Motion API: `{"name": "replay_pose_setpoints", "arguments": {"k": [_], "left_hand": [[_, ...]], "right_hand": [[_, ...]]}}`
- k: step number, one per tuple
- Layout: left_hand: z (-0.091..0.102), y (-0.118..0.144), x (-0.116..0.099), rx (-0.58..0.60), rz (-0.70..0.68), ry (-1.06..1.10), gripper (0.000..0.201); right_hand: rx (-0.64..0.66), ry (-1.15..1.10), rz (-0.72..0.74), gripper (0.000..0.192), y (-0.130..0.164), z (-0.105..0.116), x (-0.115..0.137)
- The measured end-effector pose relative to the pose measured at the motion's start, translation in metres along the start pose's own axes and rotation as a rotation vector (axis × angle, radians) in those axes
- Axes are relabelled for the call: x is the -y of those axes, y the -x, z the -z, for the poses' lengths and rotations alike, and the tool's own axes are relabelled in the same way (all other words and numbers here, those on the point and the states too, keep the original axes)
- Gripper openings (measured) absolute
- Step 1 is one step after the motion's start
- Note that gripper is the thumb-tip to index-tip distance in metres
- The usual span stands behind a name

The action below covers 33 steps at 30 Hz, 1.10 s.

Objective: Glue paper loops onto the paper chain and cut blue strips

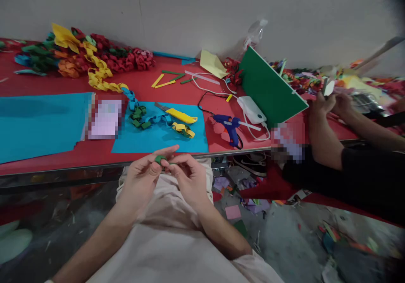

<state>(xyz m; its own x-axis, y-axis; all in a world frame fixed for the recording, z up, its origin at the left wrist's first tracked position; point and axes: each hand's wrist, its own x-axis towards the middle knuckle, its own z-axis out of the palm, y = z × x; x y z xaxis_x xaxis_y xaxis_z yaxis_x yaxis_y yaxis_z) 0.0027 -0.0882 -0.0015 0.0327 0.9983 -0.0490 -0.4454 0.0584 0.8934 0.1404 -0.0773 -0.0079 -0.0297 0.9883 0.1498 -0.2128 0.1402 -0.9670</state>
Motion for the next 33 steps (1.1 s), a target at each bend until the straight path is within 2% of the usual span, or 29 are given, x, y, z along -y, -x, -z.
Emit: {"name": "replay_pose_setpoints", "arguments": {"k": [4,6,8,10,12,15,17,19,21,23,25,28,30,31,33], "left_hand": [[-0.006,0.005,-0.006,0.124,0.162,0.134,0.025],[-0.005,0.007,-0.007,0.127,0.281,0.117,0.027],[-0.003,0.008,-0.005,0.162,0.396,0.040,0.030],[-0.002,0.007,-0.003,0.250,0.458,-0.046,0.035],[-0.002,0.006,-0.001,0.297,0.443,-0.086,0.038],[-0.006,0.004,0.000,0.206,0.296,-0.021,0.043],[-0.010,0.002,-0.001,0.155,0.197,0.046,0.046],[-0.014,0.002,-0.002,0.153,0.176,0.088,0.049],[-0.016,0.004,-0.003,0.176,0.215,0.092,0.050],[-0.015,0.005,-0.003,0.241,0.272,0.025,0.047],[-0.012,0.005,-0.003,0.316,0.335,-0.099,0.039],[-0.004,0.000,-0.003,0.526,0.438,-0.307,0.023],[0.000,-0.004,-0.003,0.678,0.478,-0.414,0.016],[0.001,-0.005,-0.004,0.711,0.482,-0.442,0.014],[-0.001,-0.006,-0.003,0.648,0.440,-0.413,0.015]], "right_hand": [[0.017,0.260,0.413,0.011,-0.008,0.021,0.003],[0.064,0.305,0.544,0.010,-0.014,0.032,0.008],[0.133,0.315,0.609,0.011,-0.020,0.041,0.015],[0.228,0.321,0.625,0.013,-0.025,0.050,0.022],[0.257,0.318,0.603,0.012,-0.028,0.057,0.028],[0.227,0.339,0.532,0.015,-0.025,0.063,0.029],[0.256,0.394,0.493,0.020,-0.018,0.061,0.024],[0.280,0.407,0.522,0.019,-0.012,0.057,0.015],[0.250,0.370,0.611,0.012,-0.008,0.052,0.009],[0.221,0.333,0.697,0.013,-0.009,0.050,0.008],[0.244,0.365,0.725,0.012,-0.012,0.053,0.013],[0.378,0.513,0.692,0.009,-0.017,0.062,0.027],[0.495,0.628,0.675,0.015,-0.017,0.068,0.034],[0.534,0.664,0.668,0.020,-0.016,0.071,0.036],[0.505,0.649,0.634,0.028,-0.011,0.071,0.036]]}}
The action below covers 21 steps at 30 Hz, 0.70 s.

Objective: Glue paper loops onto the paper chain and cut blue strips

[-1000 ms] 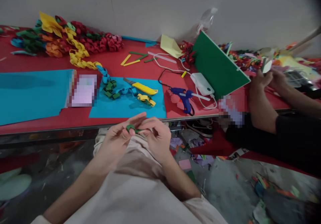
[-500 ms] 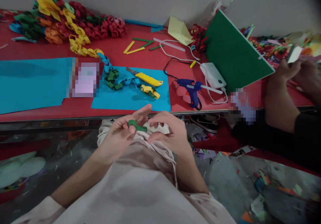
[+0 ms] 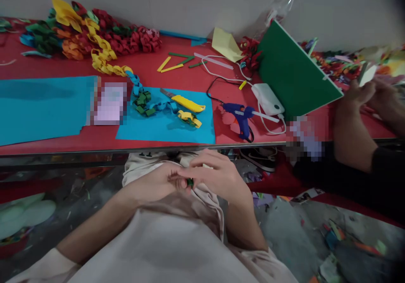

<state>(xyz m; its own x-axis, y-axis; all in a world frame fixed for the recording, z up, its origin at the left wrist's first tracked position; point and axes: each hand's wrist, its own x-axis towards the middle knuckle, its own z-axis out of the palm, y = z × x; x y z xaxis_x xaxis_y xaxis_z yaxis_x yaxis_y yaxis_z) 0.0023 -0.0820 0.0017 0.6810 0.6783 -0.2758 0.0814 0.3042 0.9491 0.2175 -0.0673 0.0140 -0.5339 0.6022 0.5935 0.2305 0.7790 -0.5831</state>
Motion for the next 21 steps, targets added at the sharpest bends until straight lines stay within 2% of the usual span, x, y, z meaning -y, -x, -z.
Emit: {"name": "replay_pose_setpoints", "arguments": {"k": [4,7,10,13,15,17,19,21], "left_hand": [[-0.013,-0.009,-0.003,-0.328,-0.321,0.156,0.030],[-0.018,-0.019,-0.005,-0.481,-0.521,0.048,0.032],[-0.005,-0.028,-0.008,-0.639,-0.623,-0.175,0.032],[0.025,-0.038,-0.015,-0.841,-0.696,-0.510,0.031],[0.044,-0.048,-0.022,-0.839,-0.713,-0.833,0.028],[0.056,-0.061,-0.029,-0.697,-0.661,-1.136,0.028],[0.061,-0.075,-0.035,-0.560,-0.619,-1.339,0.035],[0.061,-0.086,-0.038,-0.503,-0.633,-1.430,0.039]], "right_hand": [[-0.344,-0.178,-0.214,0.019,0.008,-0.018,0.004],[-0.476,-0.344,-0.357,0.011,0.014,-0.031,0.001],[-0.513,-0.507,-0.416,0.009,0.023,-0.033,-0.007],[-0.590,-0.486,-0.446,0.007,0.031,-0.024,-0.017],[-0.669,-0.394,-0.473,0.005,0.035,-0.015,-0.023],[-0.738,-0.317,-0.513,0.006,0.037,-0.006,-0.028],[-0.719,-0.271,-0.558,0.007,0.038,0.000,-0.031],[-0.637,-0.249,-0.580,0.009,0.038,0.003,-0.033]]}}
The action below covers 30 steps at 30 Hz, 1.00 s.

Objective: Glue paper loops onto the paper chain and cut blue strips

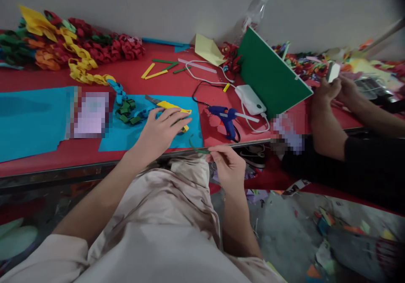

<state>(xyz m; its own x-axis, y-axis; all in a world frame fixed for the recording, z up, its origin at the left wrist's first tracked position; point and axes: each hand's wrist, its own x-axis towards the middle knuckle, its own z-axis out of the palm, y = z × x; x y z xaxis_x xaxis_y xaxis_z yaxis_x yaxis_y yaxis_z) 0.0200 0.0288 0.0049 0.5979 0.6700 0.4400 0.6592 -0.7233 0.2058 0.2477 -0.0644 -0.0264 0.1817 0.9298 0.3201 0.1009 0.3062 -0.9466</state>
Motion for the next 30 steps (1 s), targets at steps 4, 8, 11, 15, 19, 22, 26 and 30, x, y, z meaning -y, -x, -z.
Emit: {"name": "replay_pose_setpoints", "arguments": {"k": [4,8,11,15,19,22,26,30], "left_hand": [[-0.005,-0.011,0.000,-0.043,0.017,0.051,0.032],[-0.001,-0.011,0.000,-0.064,0.071,0.116,0.022],[0.003,-0.010,0.000,-0.052,0.073,0.075,0.021],[0.003,-0.009,0.002,-0.055,0.090,0.068,0.023],[0.003,-0.008,0.000,-0.065,0.040,-0.008,0.026],[0.006,-0.006,-0.008,-0.115,0.029,-0.079,0.029],[0.007,-0.003,-0.016,-0.205,0.169,-0.015,0.029],[0.006,-0.004,-0.013,-0.281,0.307,0.198,0.032]], "right_hand": [[0.101,0.036,0.001,0.013,-0.005,-0.004,-0.003],[0.150,0.027,-0.004,0.014,-0.011,-0.013,-0.004],[0.133,0.042,-0.020,0.014,-0.014,-0.018,-0.006],[0.042,0.125,-0.015,0.015,-0.014,-0.021,-0.012],[-0.026,0.244,0.039,0.015,-0.013,-0.024,-0.015],[-0.086,0.353,0.179,0.015,-0.015,-0.030,-0.012],[-0.143,0.448,0.386,0.021,-0.020,-0.037,-0.005],[-0.146,0.390,0.482,0.023,-0.026,-0.038,0.005]]}}
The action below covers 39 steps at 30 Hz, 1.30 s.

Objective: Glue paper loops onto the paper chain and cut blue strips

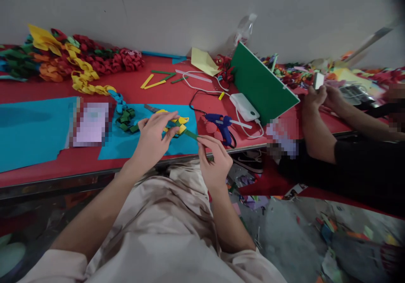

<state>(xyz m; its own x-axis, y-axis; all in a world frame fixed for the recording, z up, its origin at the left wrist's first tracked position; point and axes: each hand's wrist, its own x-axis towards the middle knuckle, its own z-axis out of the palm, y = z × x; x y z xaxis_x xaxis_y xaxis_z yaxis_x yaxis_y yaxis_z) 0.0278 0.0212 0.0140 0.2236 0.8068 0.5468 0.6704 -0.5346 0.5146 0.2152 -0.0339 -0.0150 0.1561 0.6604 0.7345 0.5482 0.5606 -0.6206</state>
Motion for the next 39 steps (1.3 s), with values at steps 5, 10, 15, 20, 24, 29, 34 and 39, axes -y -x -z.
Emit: {"name": "replay_pose_setpoints", "arguments": {"k": [5,10,15,20,24,29,34,39], "left_hand": [[0.006,-0.001,-0.002,-0.081,0.001,0.334,0.025],[0.008,0.011,-0.006,-0.183,0.125,0.448,0.031],[0.006,0.021,-0.004,-0.278,0.247,0.609,0.027],[0.012,0.023,-0.010,-0.263,0.367,0.752,0.034],[0.014,0.027,-0.012,-0.240,0.403,0.738,0.034],[0.013,0.029,-0.010,-0.276,0.429,0.724,0.028],[0.015,0.030,-0.012,-0.237,0.406,0.708,0.026],[0.018,0.036,-0.002,-0.303,0.410,0.697,0.025]], "right_hand": [[0.057,-0.196,-0.118,0.018,-0.013,-0.005,0.011],[-0.010,-0.342,-0.291,0.022,-0.020,-0.030,0.025],[-0.050,-0.143,-0.135,0.009,-0.023,-0.045,0.037],[-0.097,0.045,0.109,0.021,-0.019,-0.051,0.037],[-0.039,0.096,0.174,0.031,-0.014,-0.051,0.036],[0.135,-0.045,0.073,0.029,-0.014,-0.042,0.043],[0.130,-0.122,-0.024,0.015,-0.014,-0.036,0.044],[-0.136,0.057,-0.042,0.005,-0.005,-0.005,0.014]]}}
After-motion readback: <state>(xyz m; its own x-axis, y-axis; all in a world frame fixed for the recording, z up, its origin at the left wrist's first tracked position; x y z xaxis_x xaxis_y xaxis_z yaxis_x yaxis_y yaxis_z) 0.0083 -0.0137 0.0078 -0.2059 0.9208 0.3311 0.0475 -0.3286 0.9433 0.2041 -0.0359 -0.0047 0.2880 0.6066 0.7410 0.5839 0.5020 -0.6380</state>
